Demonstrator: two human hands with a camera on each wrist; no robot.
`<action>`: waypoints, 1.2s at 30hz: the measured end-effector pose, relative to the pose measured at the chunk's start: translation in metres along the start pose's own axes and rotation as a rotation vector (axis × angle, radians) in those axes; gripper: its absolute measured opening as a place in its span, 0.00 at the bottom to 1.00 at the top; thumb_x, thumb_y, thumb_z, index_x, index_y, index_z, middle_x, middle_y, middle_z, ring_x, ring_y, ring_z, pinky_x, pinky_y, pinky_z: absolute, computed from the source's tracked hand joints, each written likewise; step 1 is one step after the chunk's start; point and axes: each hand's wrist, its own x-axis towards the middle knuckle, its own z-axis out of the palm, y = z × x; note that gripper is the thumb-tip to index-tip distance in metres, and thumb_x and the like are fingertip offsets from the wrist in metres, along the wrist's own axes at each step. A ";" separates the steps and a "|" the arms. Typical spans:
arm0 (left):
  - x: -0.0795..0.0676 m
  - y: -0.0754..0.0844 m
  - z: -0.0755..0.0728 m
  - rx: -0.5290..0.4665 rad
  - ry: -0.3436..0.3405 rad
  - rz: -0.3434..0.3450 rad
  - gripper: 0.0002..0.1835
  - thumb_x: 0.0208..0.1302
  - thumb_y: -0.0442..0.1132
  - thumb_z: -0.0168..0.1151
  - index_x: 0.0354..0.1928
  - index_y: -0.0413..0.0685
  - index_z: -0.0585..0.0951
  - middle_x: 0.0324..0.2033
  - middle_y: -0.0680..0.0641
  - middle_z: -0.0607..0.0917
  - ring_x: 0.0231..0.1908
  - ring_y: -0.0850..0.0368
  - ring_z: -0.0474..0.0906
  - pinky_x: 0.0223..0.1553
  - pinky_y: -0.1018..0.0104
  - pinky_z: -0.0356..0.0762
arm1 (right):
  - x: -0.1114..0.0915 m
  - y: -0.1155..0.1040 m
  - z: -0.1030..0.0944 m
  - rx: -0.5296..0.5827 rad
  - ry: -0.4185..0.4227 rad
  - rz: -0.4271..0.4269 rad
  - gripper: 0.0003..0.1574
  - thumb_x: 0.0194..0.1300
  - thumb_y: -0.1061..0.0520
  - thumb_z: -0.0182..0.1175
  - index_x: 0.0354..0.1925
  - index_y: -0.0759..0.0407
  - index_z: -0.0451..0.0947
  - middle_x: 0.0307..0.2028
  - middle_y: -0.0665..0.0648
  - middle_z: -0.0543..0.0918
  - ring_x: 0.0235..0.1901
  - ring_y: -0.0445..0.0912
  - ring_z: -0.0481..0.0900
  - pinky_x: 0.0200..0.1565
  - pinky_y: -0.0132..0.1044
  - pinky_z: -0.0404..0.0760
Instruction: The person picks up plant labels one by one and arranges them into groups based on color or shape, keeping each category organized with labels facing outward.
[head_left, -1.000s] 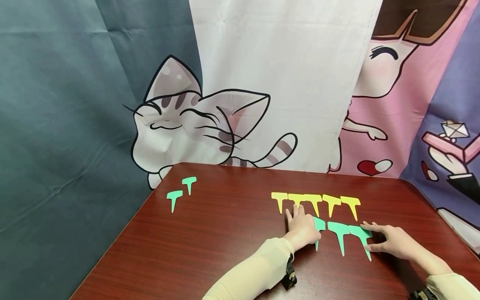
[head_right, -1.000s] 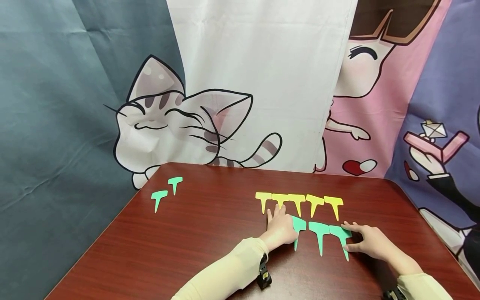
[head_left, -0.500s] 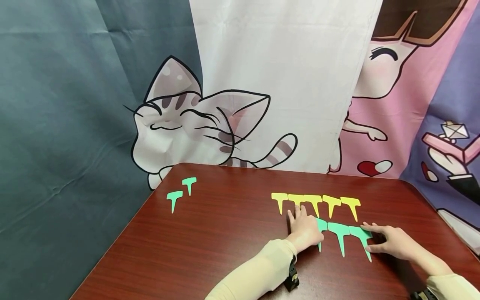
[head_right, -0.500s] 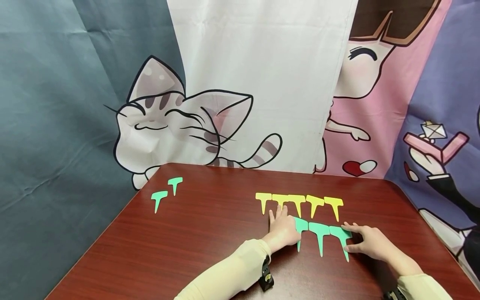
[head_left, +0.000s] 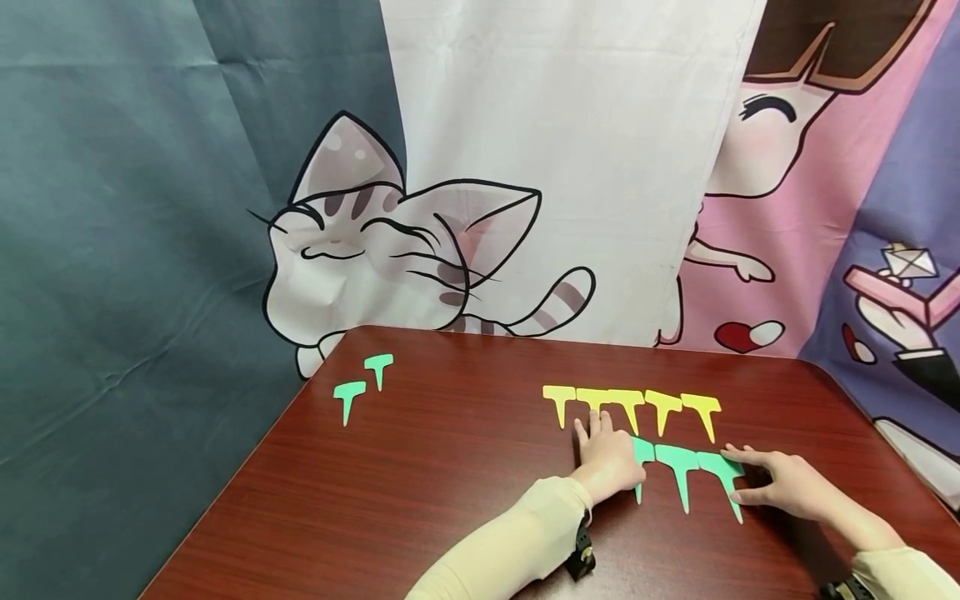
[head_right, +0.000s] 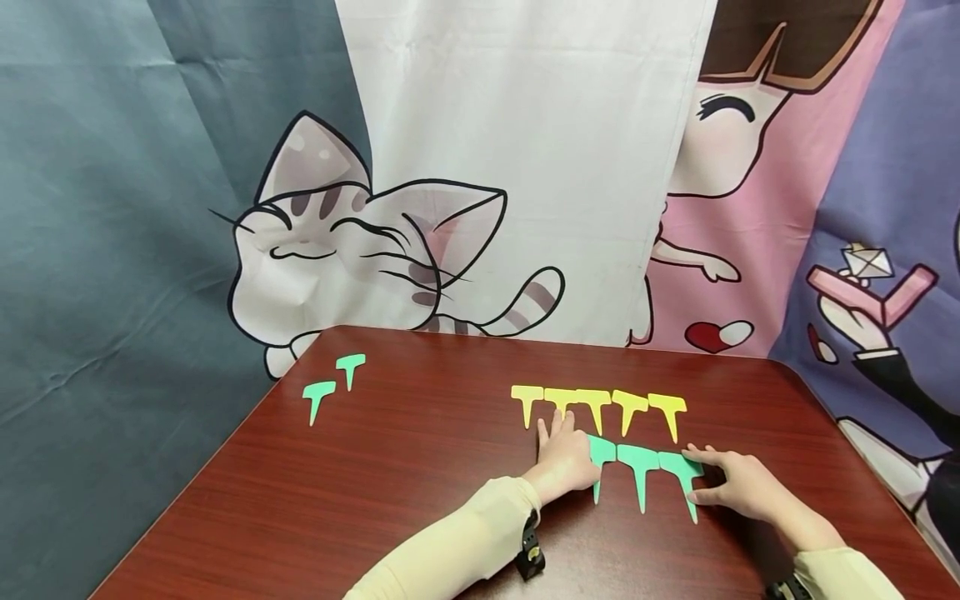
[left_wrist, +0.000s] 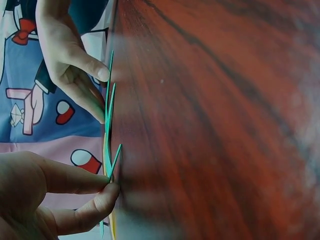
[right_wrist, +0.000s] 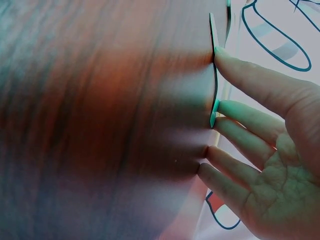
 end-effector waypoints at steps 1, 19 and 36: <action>0.000 0.000 0.000 0.002 0.001 0.000 0.11 0.52 0.55 0.65 0.21 0.59 0.80 0.69 0.53 0.63 0.73 0.54 0.49 0.70 0.48 0.49 | 0.000 0.000 0.000 0.001 -0.001 0.001 0.47 0.43 0.40 0.73 0.58 0.65 0.75 0.52 0.78 0.75 0.52 0.74 0.72 0.45 0.61 0.74; -0.002 -0.019 -0.005 -0.102 0.045 0.078 0.15 0.55 0.48 0.61 0.14 0.55 0.75 0.67 0.52 0.67 0.72 0.51 0.53 0.70 0.49 0.51 | 0.001 0.001 -0.001 0.000 -0.037 0.024 0.49 0.43 0.39 0.72 0.59 0.64 0.73 0.53 0.79 0.74 0.53 0.74 0.71 0.45 0.62 0.73; 0.006 -0.062 -0.011 -0.117 0.227 0.147 0.23 0.64 0.52 0.56 0.58 0.51 0.76 0.64 0.48 0.71 0.68 0.50 0.61 0.69 0.53 0.57 | 0.000 0.001 0.001 -0.004 0.016 -0.011 0.47 0.43 0.41 0.73 0.57 0.65 0.76 0.52 0.78 0.76 0.52 0.73 0.73 0.45 0.61 0.74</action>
